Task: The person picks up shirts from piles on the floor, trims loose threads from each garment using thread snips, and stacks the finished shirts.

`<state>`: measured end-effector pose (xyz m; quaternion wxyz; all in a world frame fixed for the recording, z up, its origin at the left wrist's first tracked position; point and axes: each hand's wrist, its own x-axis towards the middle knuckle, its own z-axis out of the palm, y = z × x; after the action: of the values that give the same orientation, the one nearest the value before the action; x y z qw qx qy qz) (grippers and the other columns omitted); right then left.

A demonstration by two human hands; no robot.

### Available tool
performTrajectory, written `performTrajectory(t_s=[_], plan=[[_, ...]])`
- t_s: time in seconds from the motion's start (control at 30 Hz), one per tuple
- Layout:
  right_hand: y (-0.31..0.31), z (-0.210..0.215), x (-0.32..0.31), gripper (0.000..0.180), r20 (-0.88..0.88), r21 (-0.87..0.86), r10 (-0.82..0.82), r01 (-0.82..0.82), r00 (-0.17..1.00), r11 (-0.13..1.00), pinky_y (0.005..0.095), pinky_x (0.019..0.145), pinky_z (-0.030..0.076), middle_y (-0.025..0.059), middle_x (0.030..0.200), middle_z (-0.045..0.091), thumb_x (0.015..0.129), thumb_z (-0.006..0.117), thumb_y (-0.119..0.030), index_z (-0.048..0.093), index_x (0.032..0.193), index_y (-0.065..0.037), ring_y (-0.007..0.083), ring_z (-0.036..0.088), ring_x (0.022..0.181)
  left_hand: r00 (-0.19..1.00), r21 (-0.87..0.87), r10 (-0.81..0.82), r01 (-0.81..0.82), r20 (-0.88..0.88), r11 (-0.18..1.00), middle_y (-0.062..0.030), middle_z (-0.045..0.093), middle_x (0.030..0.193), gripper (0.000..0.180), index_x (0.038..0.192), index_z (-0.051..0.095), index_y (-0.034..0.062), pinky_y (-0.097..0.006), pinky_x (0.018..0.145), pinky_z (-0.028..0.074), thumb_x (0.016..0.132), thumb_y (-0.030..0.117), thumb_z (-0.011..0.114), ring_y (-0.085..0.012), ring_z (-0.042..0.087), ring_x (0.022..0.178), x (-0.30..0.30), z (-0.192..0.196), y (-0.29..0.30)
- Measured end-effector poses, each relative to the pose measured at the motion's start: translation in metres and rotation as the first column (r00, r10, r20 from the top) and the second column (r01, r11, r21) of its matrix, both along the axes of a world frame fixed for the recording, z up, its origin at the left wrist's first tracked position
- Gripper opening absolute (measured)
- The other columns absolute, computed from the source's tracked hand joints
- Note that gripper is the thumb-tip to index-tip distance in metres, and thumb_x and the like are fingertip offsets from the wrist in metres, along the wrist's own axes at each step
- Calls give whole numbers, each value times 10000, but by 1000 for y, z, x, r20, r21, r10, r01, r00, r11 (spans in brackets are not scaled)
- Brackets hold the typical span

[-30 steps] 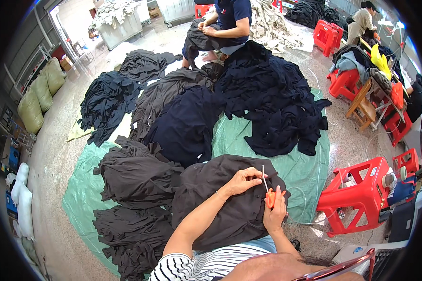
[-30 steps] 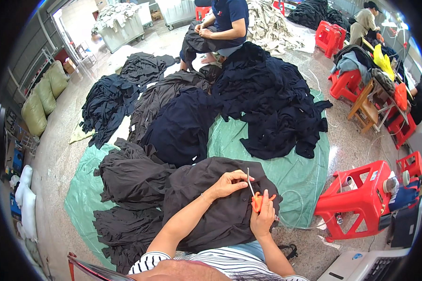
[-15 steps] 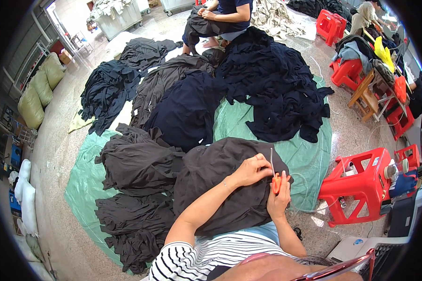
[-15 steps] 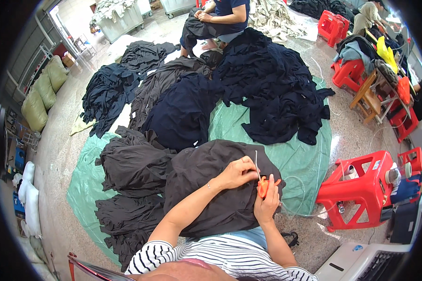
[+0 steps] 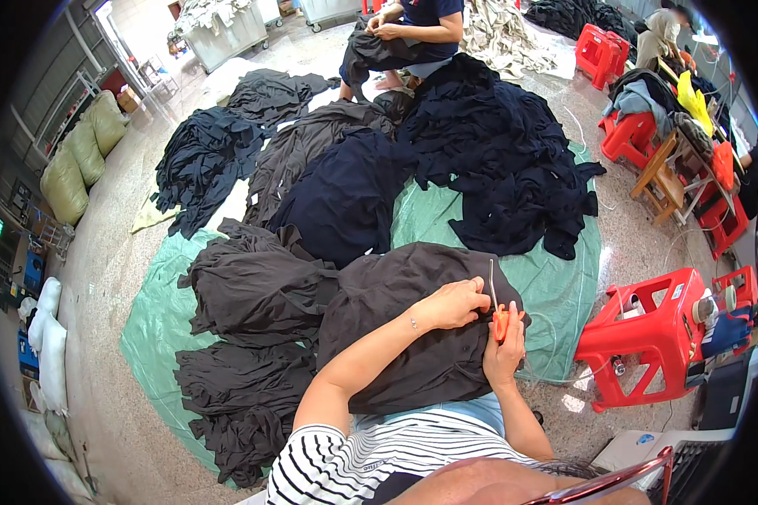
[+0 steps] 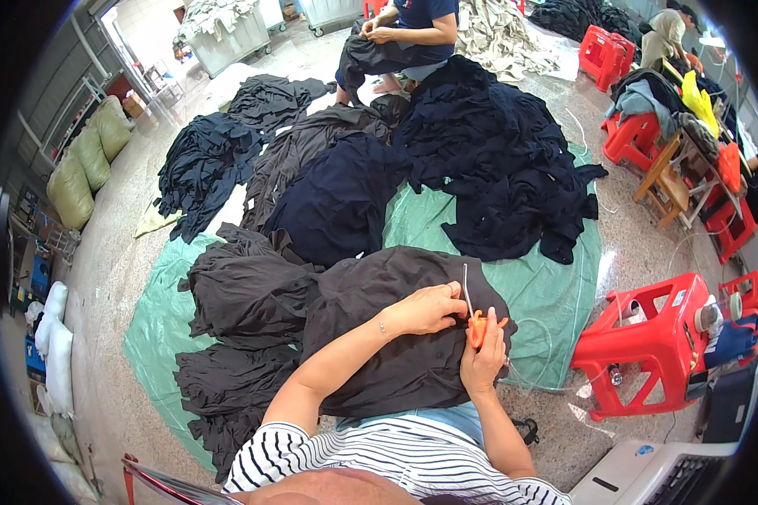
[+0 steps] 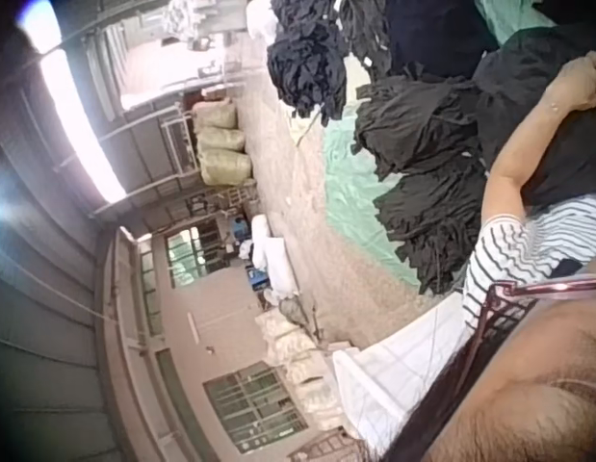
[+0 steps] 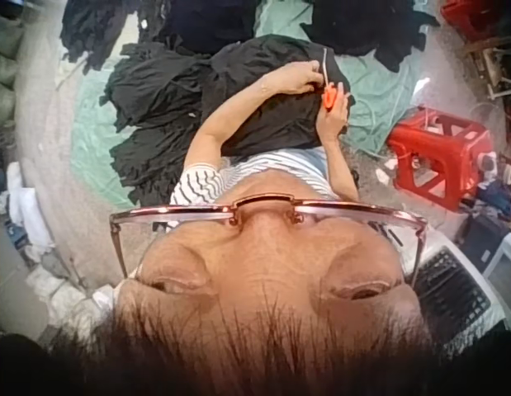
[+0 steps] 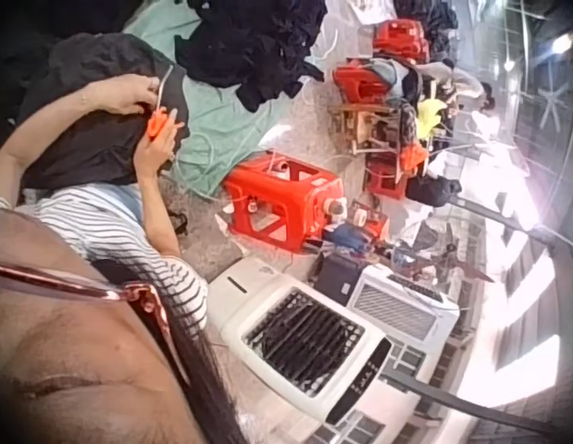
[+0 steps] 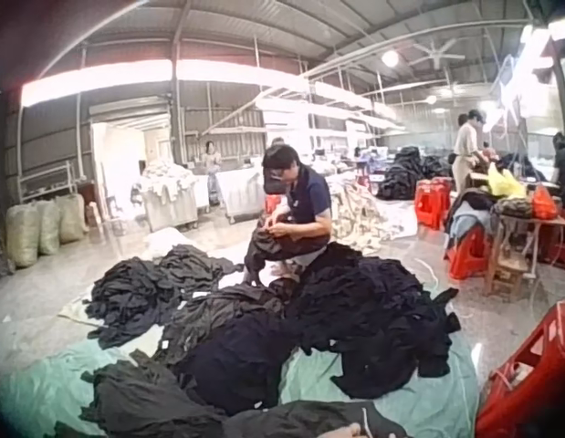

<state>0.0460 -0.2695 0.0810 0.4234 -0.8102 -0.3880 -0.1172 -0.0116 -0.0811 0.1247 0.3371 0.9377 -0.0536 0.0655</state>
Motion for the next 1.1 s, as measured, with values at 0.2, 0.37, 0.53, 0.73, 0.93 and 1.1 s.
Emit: performTrajectory(t_s=[0.2, 0.37, 0.53, 0.73, 0.93, 1.1], plan=[[0, -2, 1, 580, -19, 31, -4, 5, 1000, 1000, 431, 788, 454, 198, 1038, 589, 888, 661, -112, 453, 1418, 1, 386, 595, 926, 997, -6, 74, -74, -13, 997, -123, 554, 1006, 231, 1022, 661, 60, -432, 810, 500, 802, 98, 721, -333, 616, 939, 11, -4, 0], [1, -1, 1, 583, -26, 37, -5, 6, 1000, 999, 435, 759, 452, 191, 1020, 587, 882, 672, -114, 460, 1412, -1, 386, 595, 890, 997, 31, 24, -22, -73, 999, -133, 581, 953, 194, 992, 672, 43, -455, 801, 510, 821, 123, 717, -362, 634, 905, 17, -3, 5], [1, -1, 0, 588, -31, 11, -9, 9, 999, 1000, 435, 715, 434, 186, 994, 579, 875, 678, -117, 462, 1409, -1, 381, 589, 859, 973, 63, 25, -11, -228, 998, -159, 589, 935, 146, 886, 629, 30, -454, 817, 504, 803, 106, 724, -373, 623, 924, 29, -5, 12], [0, 5, 0, 599, -40, 79, 6, -3, 999, 997, 433, 792, 458, 212, 1008, 563, 851, 627, -4, 440, 1419, 18, 397, 572, 890, 979, 15, 50, -48, -199, 999, -179, 564, 1000, 156, 846, 571, 13, -459, 795, 512, 722, 30, 664, -382, 617, 906, 26, -4, 8], [-3, 2, 0, 585, -133, 60, 22, -14, 991, 998, 428, 825, 464, 224, 1048, 542, 852, 618, 21, 442, 1410, 22, 403, 562, 934, 988, 218, 23, -57, 155, 974, -149, 623, 961, 252, 1012, 637, 14, -416, 788, 543, 761, 38, 625, -313, 632, 929, 24, -21, -3], [-4, -2, 1, 559, -138, 52, -1, 8, 990, 999, 419, 809, 462, 213, 1038, 539, 870, 629, 1, 453, 1400, 18, 395, 565, 938, 991, 286, 40, -76, 129, 955, -141, 591, 925, 215, 992, 617, 51, -406, 717, 552, 778, 68, 626, -316, 624, 928, 30, -17, -6]])
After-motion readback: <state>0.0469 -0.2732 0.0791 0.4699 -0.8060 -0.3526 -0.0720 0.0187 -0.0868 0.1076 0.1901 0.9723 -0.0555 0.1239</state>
